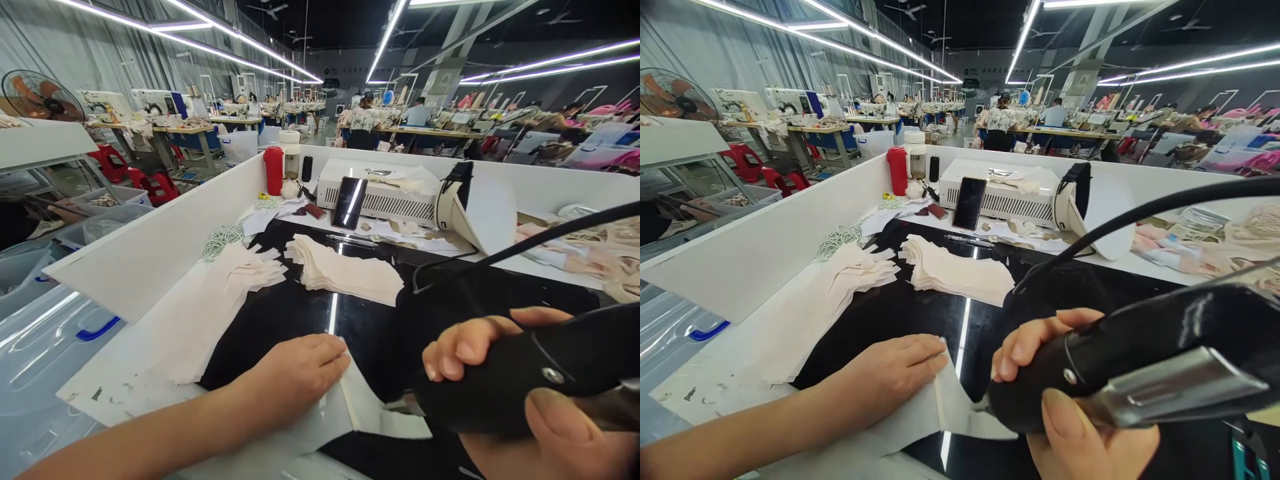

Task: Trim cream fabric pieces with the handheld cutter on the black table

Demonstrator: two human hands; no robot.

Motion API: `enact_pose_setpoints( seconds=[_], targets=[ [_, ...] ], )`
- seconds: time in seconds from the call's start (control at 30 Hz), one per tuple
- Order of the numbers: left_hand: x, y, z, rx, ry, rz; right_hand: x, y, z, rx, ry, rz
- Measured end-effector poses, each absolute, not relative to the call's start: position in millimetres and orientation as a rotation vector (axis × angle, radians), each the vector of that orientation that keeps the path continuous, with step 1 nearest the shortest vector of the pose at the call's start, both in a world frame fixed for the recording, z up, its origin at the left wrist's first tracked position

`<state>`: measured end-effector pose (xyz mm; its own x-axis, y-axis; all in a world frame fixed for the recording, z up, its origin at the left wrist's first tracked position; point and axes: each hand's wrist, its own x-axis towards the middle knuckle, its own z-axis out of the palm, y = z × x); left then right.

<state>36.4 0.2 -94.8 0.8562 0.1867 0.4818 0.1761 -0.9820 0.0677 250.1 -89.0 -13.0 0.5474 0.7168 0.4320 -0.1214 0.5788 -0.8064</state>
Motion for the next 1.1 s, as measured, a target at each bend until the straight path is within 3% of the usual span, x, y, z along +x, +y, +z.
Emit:
enact_pose_setpoints(
  seconds=[0.4, 1.1],
  targets=[
    [45.0, -3.1, -99.5, 2.947, 0.322, 0.777, 242.8, -34.1, -14.8, -0.760, -0.851, 0.501],
    [43.4, -5.5, -97.8, 2.972, 0.326, 0.798, 238.7, -38.6, -16.1, -0.798, -0.830, 0.461]
  ],
)
